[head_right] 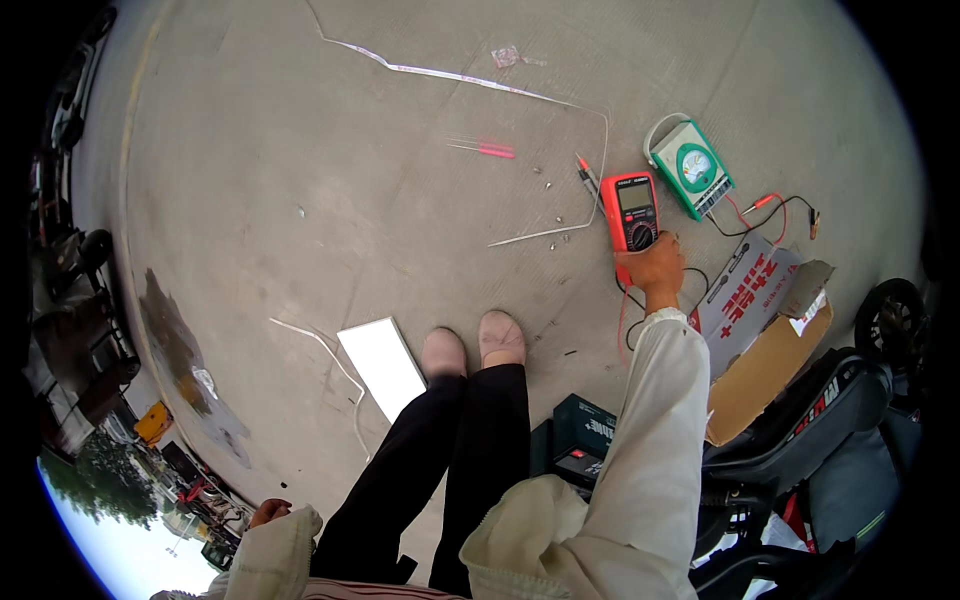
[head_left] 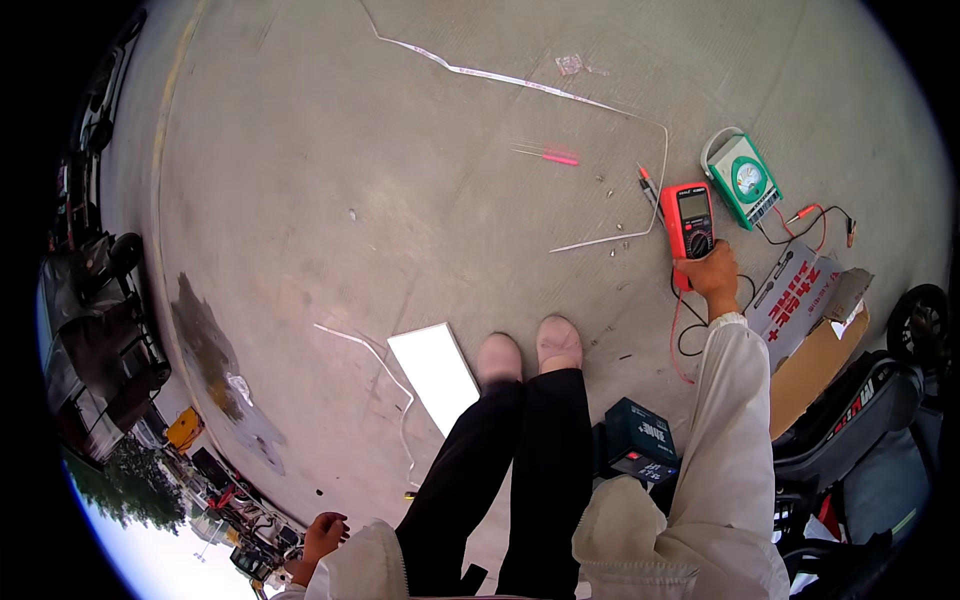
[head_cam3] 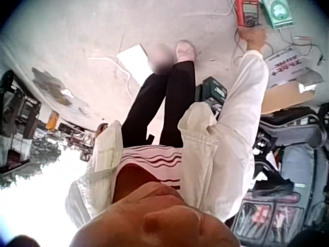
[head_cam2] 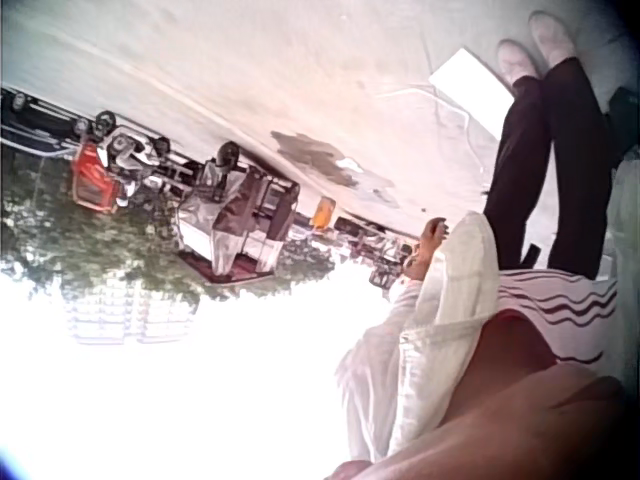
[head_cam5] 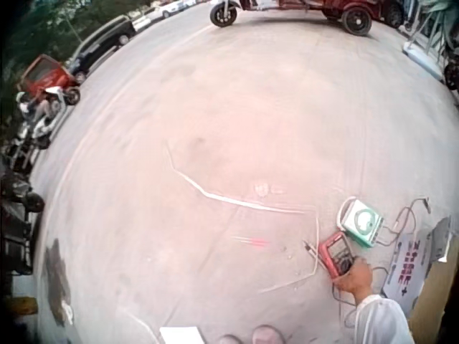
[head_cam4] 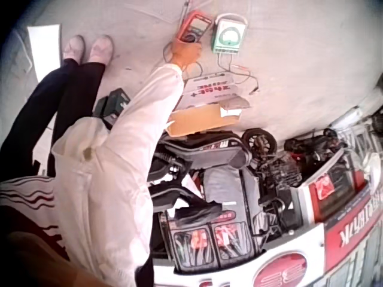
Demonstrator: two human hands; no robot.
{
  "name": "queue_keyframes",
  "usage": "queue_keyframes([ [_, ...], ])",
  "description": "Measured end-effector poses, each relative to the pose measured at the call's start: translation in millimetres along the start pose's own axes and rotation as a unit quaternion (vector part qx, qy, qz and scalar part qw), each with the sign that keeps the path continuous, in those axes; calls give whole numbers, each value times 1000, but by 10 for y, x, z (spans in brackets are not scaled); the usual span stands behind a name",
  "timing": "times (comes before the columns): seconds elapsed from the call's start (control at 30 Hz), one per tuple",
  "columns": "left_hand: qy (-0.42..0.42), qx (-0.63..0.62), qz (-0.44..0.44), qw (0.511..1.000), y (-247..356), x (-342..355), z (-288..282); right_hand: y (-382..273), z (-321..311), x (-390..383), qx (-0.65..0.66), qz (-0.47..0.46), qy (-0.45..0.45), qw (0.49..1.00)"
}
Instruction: The person uses a multimeter to test the voltage of batteries inside a compartment of a three-wheeled vehicle. They connect the multimeter probes to the battery terminals and observe the readings on the multimeter display.
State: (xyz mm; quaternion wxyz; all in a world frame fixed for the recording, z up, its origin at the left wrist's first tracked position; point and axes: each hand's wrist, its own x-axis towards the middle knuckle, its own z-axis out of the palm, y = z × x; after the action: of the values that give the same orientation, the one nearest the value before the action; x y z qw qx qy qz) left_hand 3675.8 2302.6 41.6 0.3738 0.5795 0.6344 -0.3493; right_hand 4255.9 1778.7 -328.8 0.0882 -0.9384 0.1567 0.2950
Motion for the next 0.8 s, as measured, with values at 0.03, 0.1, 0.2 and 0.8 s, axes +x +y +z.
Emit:
queue_keyframes([
  [0.03, -8, 9, 1, 1000, 51, -99, -6, 185, -108, -134, 56, 11, -55, 997],
  [0.1, -2, 11, 23, 1000, 179, -338, -58, 202, -490, -615, 329, 16, -169, 929],
  [0.2, -9, 0, 22, 1000, 84, -743, -335, 575, -1112, -1639, 422, 32, -289, 859],
  [0.8, 64, -407, 421, 808, 2539, -3743, -1505, -1562, -6341, -5373, 596, -401, -326, 615],
])
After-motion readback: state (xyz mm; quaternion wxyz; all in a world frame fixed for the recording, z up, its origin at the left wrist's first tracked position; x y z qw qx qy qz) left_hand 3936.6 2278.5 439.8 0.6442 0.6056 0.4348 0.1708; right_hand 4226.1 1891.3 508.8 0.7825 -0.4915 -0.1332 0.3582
